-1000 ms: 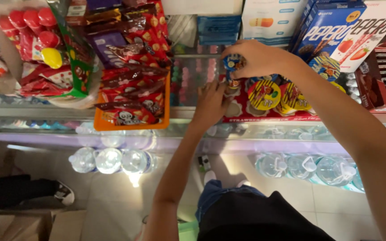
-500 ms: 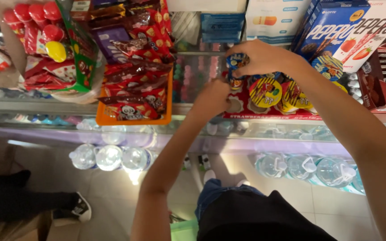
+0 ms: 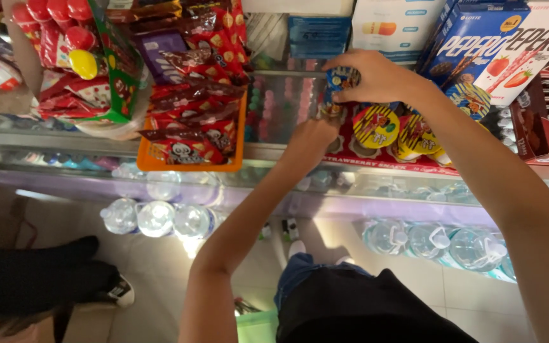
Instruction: The person organizes various items on a glass display counter in a store. They move large plastic jars of candy, arrange lollipops in a holder, and adjust boxes of snacks and other packaged goods on the shelves.
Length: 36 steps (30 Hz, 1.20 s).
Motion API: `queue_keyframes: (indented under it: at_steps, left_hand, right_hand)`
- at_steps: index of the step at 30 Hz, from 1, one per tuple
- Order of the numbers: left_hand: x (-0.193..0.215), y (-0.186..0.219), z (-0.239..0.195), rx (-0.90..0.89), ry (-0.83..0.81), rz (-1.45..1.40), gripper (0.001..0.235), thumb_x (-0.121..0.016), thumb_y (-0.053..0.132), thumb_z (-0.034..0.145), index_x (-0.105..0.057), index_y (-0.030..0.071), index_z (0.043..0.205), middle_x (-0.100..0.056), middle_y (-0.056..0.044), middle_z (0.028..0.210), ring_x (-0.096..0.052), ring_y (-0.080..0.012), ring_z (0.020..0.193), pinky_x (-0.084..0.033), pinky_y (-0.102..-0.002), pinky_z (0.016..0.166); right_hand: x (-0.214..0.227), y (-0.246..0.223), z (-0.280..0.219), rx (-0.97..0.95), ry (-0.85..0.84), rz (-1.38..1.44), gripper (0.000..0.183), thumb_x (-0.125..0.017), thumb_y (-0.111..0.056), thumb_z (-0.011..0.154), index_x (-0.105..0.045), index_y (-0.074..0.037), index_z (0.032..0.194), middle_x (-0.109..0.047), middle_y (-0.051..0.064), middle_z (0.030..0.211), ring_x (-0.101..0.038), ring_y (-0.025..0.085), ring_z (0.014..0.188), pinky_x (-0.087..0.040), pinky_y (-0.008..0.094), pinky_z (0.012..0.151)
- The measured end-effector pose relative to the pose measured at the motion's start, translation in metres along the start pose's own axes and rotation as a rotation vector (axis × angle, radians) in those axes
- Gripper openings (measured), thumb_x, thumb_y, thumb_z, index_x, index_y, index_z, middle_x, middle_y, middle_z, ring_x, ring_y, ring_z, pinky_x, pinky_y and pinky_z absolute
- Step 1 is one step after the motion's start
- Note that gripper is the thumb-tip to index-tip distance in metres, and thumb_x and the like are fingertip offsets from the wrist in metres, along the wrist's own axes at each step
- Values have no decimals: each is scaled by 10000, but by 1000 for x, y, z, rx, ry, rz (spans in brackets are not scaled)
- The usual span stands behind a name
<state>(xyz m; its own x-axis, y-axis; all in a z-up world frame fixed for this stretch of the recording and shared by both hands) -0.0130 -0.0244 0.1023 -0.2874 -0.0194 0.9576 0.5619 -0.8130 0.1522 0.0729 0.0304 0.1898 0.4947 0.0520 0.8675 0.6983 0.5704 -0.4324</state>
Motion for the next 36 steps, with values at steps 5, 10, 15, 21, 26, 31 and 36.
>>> queue_keyframes:
  at_steps: [5,10,15,21,26,31,36]
  left_hand:
    - [60,-10,-10,138,265,-393,381,-745,-16,789,-738,47,1164,-728,-234,1021,-713,-423,921,-565,-495,773]
    - [85,-30,4,197,526,-1109,969,-875,197,719,-340,64,1515,-611,-155,1324,-669,-289,1154,-562,-383,954]
    - [30,-104,5,317,731,-675,750,-921,163,739,-546,27,1375,-592,-198,1285,-630,-346,1180,-534,-435,1002]
    - [11,-155,-17,541,807,-564,796,-916,139,665,-528,-31,1339,-569,-239,1307,-577,-456,1210,-480,-489,1043]
    - [45,-117,-29,596,750,-534,1062,-919,147,581,-358,-27,1466,-476,-273,1360,-495,-478,1249,-434,-494,1038]
    - [53,-69,-62,601,808,-458,902,-833,127,783,-355,-17,1534,-514,-235,1327,-527,-407,1221,-405,-502,1054]
    - [12,-58,-50,584,562,-714,482,-756,158,920,-580,21,1347,-702,-142,1130,-687,-301,1043,-546,-410,906]
  right_hand:
    - [45,-35,-9,51,142,10,622,-845,-309,822,-662,-60,1362,-660,234,1236,-636,387,1161,-502,441,999]
    - [47,-38,-16,17,146,113,685,-845,-367,869,-592,-39,1415,-663,176,1293,-663,292,1184,-529,428,1000]
    - [35,4,-24,-208,35,194,788,-739,-487,929,-476,-56,1534,-612,183,1317,-678,318,995,-559,449,823]
    - [21,6,-35,-405,-275,-429,709,-752,-621,773,-649,-189,1326,-675,198,1170,-677,431,1034,-558,533,830]
    - [21,9,-23,-433,-295,-410,628,-789,-499,706,-711,-185,1244,-731,169,1108,-711,415,971,-578,538,794]
    - [36,24,-15,-461,-241,-336,610,-787,-463,706,-733,-144,1222,-740,219,1078,-709,433,962,-574,524,838]
    - [47,25,22,-343,-36,-287,609,-818,-413,703,-734,-50,1185,-720,254,1128,-689,457,989,-556,525,870]
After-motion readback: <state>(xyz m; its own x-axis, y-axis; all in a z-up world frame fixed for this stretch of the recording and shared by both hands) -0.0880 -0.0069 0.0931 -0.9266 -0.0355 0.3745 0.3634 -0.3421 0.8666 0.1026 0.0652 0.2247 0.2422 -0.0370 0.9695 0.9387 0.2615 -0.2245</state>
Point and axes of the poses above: each hand's wrist, its own z-axis towards the middle knuckle, its own x-axis out of the back of the hand, y = z × x, the point moved 10 cm from there along z, towards the middle knuckle
